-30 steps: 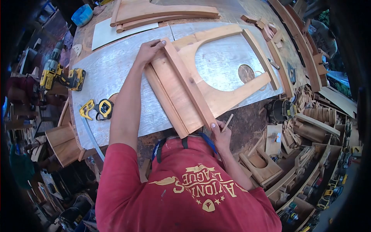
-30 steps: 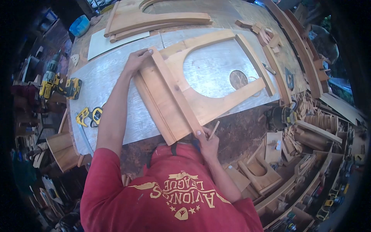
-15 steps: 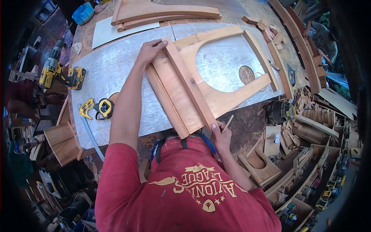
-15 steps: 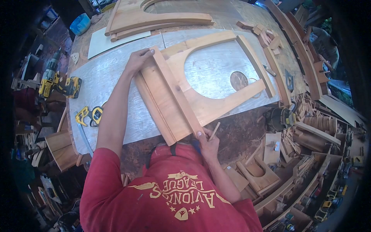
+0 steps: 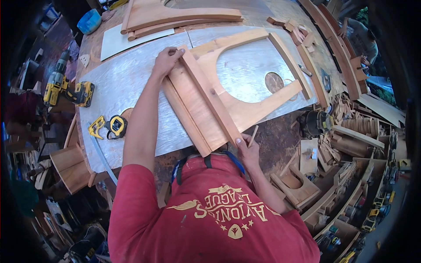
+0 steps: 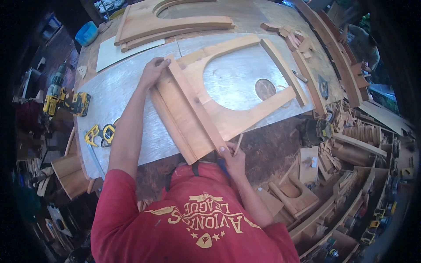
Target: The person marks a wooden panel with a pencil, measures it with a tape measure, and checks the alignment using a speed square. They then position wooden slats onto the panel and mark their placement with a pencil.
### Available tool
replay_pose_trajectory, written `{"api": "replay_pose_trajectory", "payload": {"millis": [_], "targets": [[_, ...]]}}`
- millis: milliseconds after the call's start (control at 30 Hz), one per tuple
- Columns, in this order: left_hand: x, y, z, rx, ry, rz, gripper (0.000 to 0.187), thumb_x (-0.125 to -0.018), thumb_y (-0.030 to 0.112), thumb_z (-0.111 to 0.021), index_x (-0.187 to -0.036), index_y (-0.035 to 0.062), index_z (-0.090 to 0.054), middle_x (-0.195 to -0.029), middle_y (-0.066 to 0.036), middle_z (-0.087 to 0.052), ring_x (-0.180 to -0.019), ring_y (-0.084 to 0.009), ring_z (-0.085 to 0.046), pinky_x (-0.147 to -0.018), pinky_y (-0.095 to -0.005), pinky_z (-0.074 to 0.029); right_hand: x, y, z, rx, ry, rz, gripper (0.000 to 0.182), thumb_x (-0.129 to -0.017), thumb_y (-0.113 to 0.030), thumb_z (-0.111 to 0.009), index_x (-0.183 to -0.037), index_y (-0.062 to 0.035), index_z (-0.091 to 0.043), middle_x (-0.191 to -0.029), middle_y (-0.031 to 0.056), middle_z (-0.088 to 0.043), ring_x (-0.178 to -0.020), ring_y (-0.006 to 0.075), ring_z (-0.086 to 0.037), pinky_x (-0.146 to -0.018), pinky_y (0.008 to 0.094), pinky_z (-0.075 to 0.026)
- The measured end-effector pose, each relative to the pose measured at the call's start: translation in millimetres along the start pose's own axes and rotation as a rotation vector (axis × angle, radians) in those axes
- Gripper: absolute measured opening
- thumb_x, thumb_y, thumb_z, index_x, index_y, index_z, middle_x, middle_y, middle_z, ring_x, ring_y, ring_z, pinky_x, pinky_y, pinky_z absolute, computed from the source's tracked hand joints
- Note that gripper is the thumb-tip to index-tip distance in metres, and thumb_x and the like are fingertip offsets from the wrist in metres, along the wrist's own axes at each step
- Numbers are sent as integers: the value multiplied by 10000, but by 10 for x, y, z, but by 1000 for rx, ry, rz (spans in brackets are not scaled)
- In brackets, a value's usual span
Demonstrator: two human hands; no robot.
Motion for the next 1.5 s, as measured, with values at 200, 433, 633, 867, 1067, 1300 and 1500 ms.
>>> {"api": "replay_pose_trajectory", "payload": {"millis": [200, 433, 633, 867, 1067, 1300, 1500], "targets": [[-28, -29, -13, -49, -41, 37, 781, -857, 566, -729, -1321, -51, -607, -1257, -225, -683, -1168, -320, -662, -1015, -383, -506, -33, 46, 22, 16, -33, -53, 371, -958, -214, -713, -1192, 66, -648, -989, 77, -721, -832, 86, -649, -729, 228, -515], [10, 31, -6, -16, -29, 26, 764, -855, 551, -737, -1294, -64, -623, -1237, -226, -691, -1160, -303, -665, -1016, -373, -504, -2, 18, 17, -3, -26, -66, 403, -951, -216, -731, -1204, 87, -648, -1025, 99, -735, -897, 104, -674, -778, 245, -532], [34, 49, -5, 0, -40, 36, 767, -836, 538, -769, -1272, -78, -632, -1228, -227, -693, -1147, -290, -667, -1006, -360, -508, 8, -58, -12, -37, -65, -43, 438, -942, -247, -755, -1205, 86, -649, -1002, 95, -738, -885, 100, -669, -779, 236, -521], [54, 69, 16, 74, -32, 64, 749, -821, 498, -804, -1247, -95, -639, -1198, -220, -699, -1121, -274, -667, -988, -348, -512, -6, -91, -11, 9, -77, -40, 441, -935, -262, -766, -1193, 78, -658, -981, 77, -735, -854, 88, -654, -743, 228, -511], [80, 78, 25, 83, -38, 61, 755, -822, 499, -804, -1241, -107, -637, -1199, -216, -695, -1110, -268, -662, -980, -347, -513, 10, -103, -21, 7, -59, -10, 428, -936, -249, -765, -1188, 80, -661, -981, 75, -733, -848, 88, -654, -741, 223, -515], [54, 53, 7, 69, -48, 64, 764, -829, 508, -794, -1250, -108, -632, -1215, -227, -689, -1130, -283, -660, -989, -353, -509, 15, -95, -11, 19, -46, -42, 416, -940, -240, -762, -1177, 88, -665, -988, 78, -733, -864, 93, -658, -766, 229, -521], [33, 25, 5, 53, -46, 68, 732, -831, 509, -791, -1226, -93, -657, -1191, -221, -701, -1127, -283, -660, -995, -356, -505, -20, -43, 0, 12, -53, 4, 452, -928, -289, -776, -1163, 84, -676, -977, 78, -733, -864, 101, -660, -773, 238, -519]]}}
Point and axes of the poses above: each hand's wrist, its own x-axis away from the middle knuckle, its own z-axis out of the back of the hand, y = z × x, the point moved 10 cm from there along -x, towards the middle knuckle
